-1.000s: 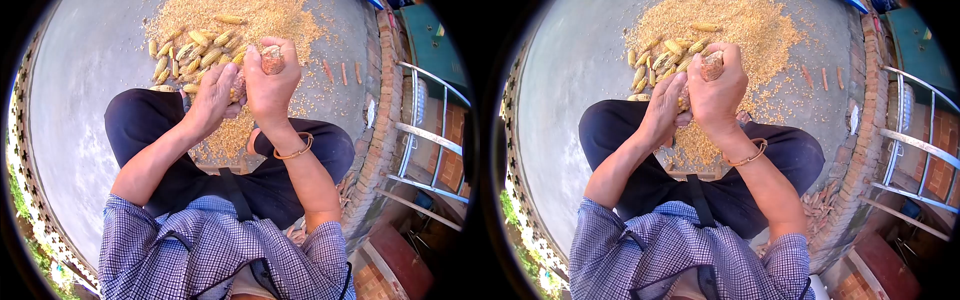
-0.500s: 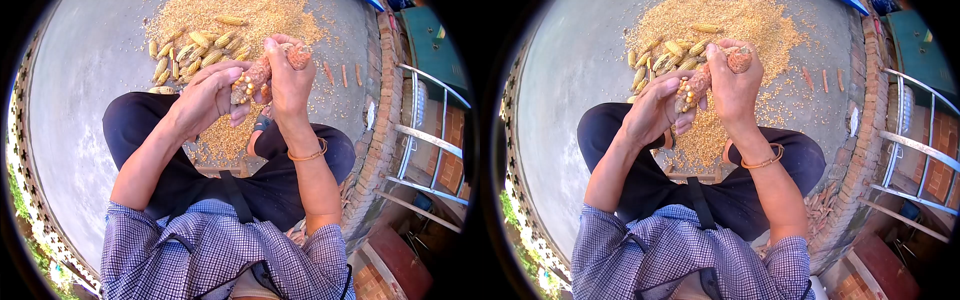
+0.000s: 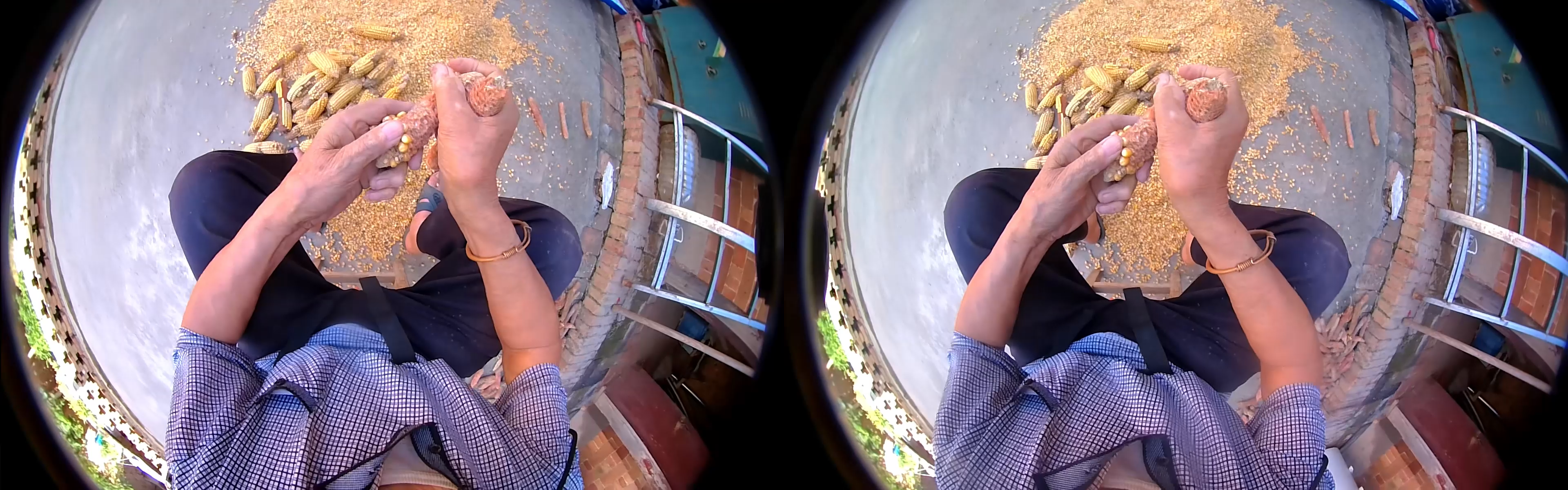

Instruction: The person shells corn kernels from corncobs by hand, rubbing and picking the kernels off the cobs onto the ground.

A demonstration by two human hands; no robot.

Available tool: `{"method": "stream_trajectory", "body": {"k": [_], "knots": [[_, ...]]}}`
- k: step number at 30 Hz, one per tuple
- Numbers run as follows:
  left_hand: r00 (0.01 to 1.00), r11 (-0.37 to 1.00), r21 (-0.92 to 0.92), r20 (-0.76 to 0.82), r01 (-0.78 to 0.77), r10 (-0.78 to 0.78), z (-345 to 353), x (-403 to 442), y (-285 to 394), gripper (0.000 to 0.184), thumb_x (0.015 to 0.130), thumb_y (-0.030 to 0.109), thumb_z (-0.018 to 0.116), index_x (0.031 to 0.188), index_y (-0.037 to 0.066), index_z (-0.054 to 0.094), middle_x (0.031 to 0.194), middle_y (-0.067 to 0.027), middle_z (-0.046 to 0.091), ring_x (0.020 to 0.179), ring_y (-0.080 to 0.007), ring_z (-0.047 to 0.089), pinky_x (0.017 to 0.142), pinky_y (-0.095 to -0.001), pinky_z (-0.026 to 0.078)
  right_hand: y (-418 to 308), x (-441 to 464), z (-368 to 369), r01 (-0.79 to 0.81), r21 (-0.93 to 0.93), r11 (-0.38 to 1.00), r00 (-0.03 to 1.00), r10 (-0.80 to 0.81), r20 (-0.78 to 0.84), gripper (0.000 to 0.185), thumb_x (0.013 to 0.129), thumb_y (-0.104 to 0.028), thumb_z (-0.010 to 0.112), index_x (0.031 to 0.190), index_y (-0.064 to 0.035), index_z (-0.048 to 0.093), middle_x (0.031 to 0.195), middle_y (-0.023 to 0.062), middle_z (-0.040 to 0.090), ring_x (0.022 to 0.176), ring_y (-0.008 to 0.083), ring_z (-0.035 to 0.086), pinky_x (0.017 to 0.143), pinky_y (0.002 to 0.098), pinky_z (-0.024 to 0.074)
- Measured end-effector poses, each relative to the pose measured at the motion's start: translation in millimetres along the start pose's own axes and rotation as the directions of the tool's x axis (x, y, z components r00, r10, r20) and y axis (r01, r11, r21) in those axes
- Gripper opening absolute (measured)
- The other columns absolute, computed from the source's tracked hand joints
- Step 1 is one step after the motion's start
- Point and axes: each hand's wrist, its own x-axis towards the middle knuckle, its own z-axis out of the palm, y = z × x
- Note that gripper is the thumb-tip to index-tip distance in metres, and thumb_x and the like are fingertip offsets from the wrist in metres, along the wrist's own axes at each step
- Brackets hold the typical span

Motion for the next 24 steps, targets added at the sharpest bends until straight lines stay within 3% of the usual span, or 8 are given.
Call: {"method": "stream_trajectory", "body": {"k": [7, 10, 13, 16, 19, 22, 24], "knots": [[0.994, 0.994, -0.013, 0.020, 0.105, -0.105, -7, 4, 2, 0.036, 0.104, 0.032, 0.044, 0.127, 0.004, 0.049, 0.088, -0.0114, 0.056, 0.056, -0.0076, 0.038, 0.048, -0.0204, 0.030, 5, -6, 3, 0.131, -0.128, 0.983, 0.991, -0.131, 0.010, 0.015, 0.087, -0.003, 0.066, 0.096, 0.0001, 0.055, 0.075, 0.0029, 0.060, 0.063, 0.0061, 0.056, 0.054, 0.0225, 0.0454], [0.989, 0.984, -0.128, -0.067, 0.121, -0.130, 10, 2, 8, 0.038, 0.105, 0.032, 0.043, 0.128, 0.003, 0.047, 0.086, -0.0100, 0.056, 0.055, -0.0073, 0.039, 0.047, -0.0208, 0.031, -7, -1, 1, -0.053, -0.056, 0.997, 0.998, 0.055, 0.019, 0.015, 0.086, -0.004, 0.067, 0.095, 0.0002, 0.055, 0.073, 0.0020, 0.059, 0.063, 0.0055, 0.055, 0.054, 0.0225, 0.0447], [0.989, 0.995, -0.049, -0.115, 0.088, -0.093, 10, 3, 6, 0.039, 0.104, 0.032, 0.045, 0.129, 0.002, 0.045, 0.085, -0.0087, 0.056, 0.054, -0.0075, 0.040, 0.047, -0.0215, 0.031, 9, 2, -2, -0.023, -0.094, 0.995, 1.000, 0.023, 0.002, 0.015, 0.087, -0.005, 0.068, 0.093, 0.0005, 0.055, 0.071, 0.0022, 0.059, 0.062, 0.0054, 0.055, 0.053, 0.0224, 0.0445], [0.995, 0.978, 0.205, -0.104, 0.026, -0.005, 8, 3, 0, 0.039, 0.103, 0.031, 0.047, 0.128, 0.001, 0.045, 0.085, -0.0079, 0.055, 0.053, -0.0072, 0.040, 0.047, -0.0213, 0.031, 8, 1, -2, -0.046, -0.106, 0.993, 0.999, 0.049, 0.021, 0.016, 0.087, -0.006, 0.069, 0.093, 0.0004, 0.055, 0.070, 0.0021, 0.059, 0.062, 0.0053, 0.056, 0.053, 0.0223, 0.0445], [0.997, 0.965, 0.263, -0.070, 0.001, 0.018, 1, 3, -1, 0.038, 0.103, 0.031, 0.048, 0.127, 0.001, 0.046, 0.084, -0.0070, 0.054, 0.053, -0.0059, 0.038, 0.047, -0.0203, 0.030, 11, 2, -1, 0.028, -0.169, 0.985, 0.999, -0.021, 0.046, 0.017, 0.087, -0.007, 0.069, 0.093, 0.0002, 0.055, 0.070, 0.0024, 0.059, 0.063, 0.0056, 0.056, 0.054, 0.0221, 0.0448], [0.993, 0.967, 0.252, -0.114, 0.028, 0.001, 2, 2, 0, 0.037, 0.104, 0.032, 0.046, 0.126, 0.002, 0.047, 0.082, -0.0063, 0.053, 0.052, -0.0049, 0.036, 0.047, -0.0195, 0.029, -2, -2, 4, -0.019, -0.029, 0.999, 0.998, 0.021, 0.064, 0.016, 0.088, -0.007, 0.068, 0.093, -0.0001, 0.055, 0.070, 0.0023, 0.059, 0.063, 0.0052, 0.055, 0.054, 0.0224, 0.0443], [0.991, 0.977, 0.210, -0.134, 0.045, -0.017, 3, 0, 3, 0.036, 0.104, 0.032, 0.045, 0.125, 0.003, 0.048, 0.081, -0.0065, 0.052, 0.051, -0.0048, 0.035, 0.047, -0.0193, 0.029, 0, -3, 5, 0.033, -0.006, 0.999, 0.997, -0.033, 0.076, 0.014, 0.089, -0.006, 0.067, 0.093, -0.0002, 0.055, 0.070, 0.0021, 0.059, 0.063, 0.0051, 0.055, 0.054, 0.0223, 0.0439]]}}
